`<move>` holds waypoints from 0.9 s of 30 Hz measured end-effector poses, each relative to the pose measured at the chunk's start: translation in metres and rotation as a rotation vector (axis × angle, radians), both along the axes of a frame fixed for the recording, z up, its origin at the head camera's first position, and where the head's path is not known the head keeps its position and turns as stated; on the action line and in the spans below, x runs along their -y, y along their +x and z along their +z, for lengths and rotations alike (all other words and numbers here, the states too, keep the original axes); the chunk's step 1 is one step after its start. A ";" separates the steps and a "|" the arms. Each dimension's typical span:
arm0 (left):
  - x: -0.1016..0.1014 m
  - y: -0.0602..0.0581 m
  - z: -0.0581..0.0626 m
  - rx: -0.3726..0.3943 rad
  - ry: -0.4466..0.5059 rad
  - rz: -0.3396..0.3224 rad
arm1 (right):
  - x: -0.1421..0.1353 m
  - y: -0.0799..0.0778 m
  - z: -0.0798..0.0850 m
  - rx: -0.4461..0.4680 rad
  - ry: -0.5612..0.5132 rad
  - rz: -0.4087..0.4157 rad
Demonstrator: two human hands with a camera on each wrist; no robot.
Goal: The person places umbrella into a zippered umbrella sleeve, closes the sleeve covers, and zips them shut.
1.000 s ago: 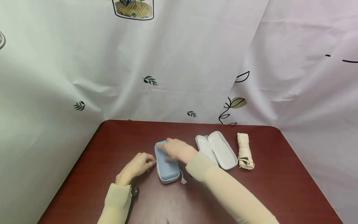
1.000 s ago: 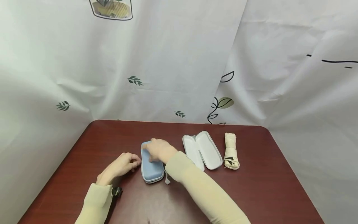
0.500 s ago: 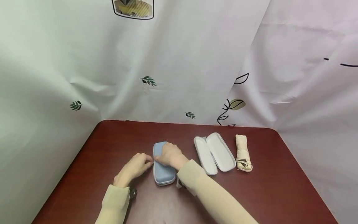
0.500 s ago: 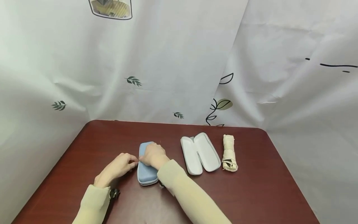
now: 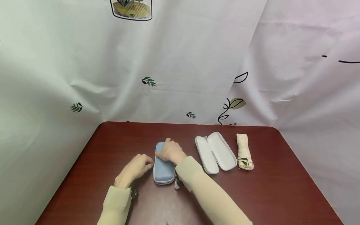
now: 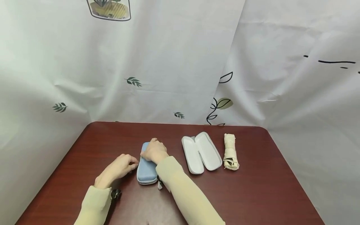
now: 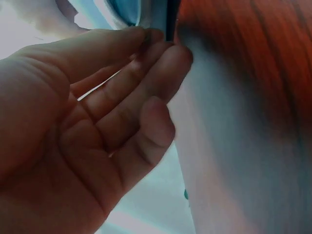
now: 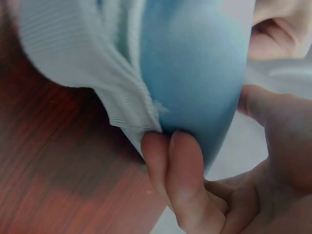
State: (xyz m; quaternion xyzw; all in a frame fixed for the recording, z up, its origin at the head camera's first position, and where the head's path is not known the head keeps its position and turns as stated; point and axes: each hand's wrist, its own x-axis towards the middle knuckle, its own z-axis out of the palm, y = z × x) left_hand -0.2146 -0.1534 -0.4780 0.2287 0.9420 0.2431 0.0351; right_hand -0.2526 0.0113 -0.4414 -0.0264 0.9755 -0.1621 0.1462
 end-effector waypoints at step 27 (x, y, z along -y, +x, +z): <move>-0.005 0.002 0.000 0.045 -0.017 0.101 | -0.045 0.010 0.022 -0.175 0.341 0.806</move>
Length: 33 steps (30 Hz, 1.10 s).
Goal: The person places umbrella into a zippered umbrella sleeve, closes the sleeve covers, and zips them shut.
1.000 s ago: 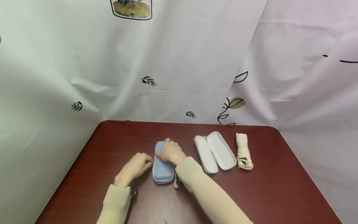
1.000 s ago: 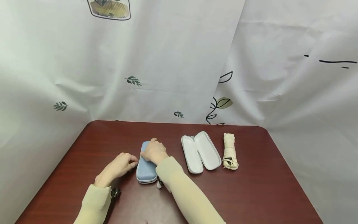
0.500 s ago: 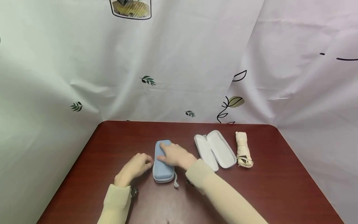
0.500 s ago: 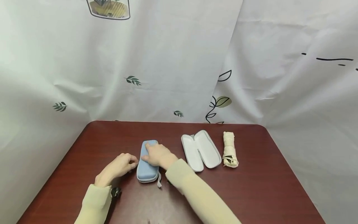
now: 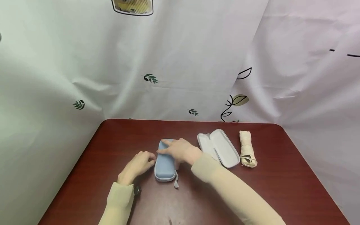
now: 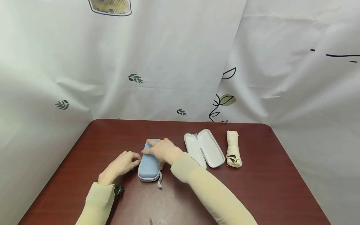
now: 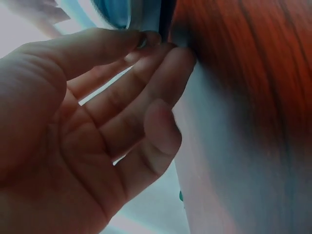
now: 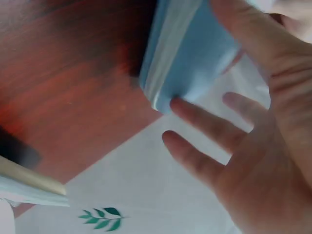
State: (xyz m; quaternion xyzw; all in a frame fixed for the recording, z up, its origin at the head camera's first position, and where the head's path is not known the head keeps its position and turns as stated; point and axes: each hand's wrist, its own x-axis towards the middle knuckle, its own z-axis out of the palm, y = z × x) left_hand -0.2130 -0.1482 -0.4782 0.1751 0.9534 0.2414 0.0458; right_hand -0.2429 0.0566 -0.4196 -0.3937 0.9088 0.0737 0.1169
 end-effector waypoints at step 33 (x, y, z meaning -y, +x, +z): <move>0.022 0.016 0.019 0.117 -0.058 -0.012 | 0.013 -0.004 -0.010 -0.080 -0.056 -0.146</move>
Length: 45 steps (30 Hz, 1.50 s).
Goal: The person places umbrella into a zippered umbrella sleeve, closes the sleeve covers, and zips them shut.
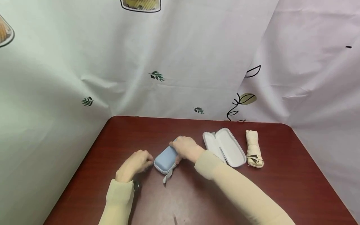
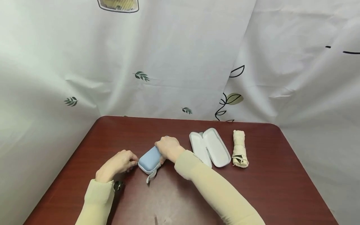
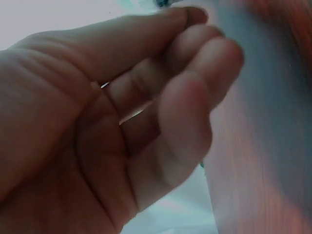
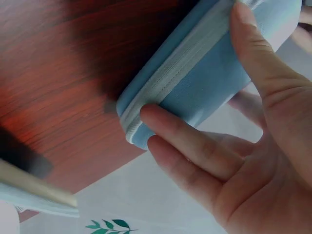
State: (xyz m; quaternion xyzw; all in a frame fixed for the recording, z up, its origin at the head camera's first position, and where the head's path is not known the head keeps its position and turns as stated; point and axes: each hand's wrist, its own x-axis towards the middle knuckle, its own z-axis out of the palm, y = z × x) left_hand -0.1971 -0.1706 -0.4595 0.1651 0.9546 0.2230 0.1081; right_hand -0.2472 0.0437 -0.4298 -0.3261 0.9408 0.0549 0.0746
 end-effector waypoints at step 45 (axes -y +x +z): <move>-0.024 -0.009 -0.012 -0.200 0.026 0.001 | 0.008 0.025 -0.042 -0.550 0.045 -0.248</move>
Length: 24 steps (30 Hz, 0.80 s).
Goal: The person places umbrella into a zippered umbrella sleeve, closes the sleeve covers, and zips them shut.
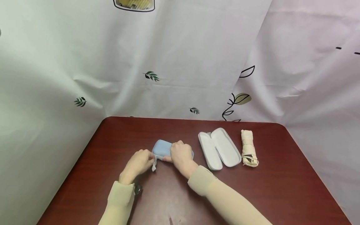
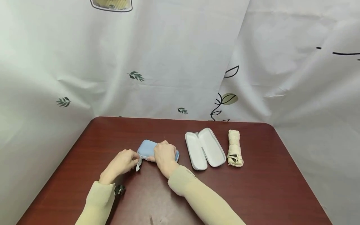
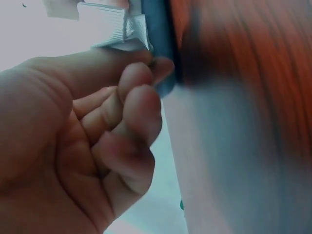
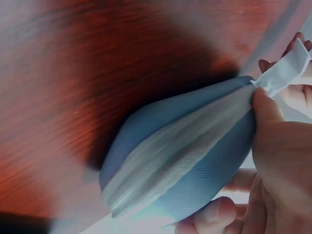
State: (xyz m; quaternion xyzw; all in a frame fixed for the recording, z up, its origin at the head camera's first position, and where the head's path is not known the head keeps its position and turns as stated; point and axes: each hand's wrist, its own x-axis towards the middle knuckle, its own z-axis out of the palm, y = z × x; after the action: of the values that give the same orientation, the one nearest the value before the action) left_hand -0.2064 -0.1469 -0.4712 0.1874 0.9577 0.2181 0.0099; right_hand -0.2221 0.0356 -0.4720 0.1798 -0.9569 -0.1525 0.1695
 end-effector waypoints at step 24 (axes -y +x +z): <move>0.000 -0.001 -0.005 0.017 0.009 0.109 | -0.025 0.010 0.004 0.277 -0.317 0.038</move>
State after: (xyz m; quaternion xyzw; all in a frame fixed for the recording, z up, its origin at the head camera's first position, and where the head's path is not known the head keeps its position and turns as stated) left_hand -0.2074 -0.1467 -0.4766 0.1333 0.9654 0.2241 0.0054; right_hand -0.2119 0.0604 -0.4680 0.1882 -0.9795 0.0294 0.0655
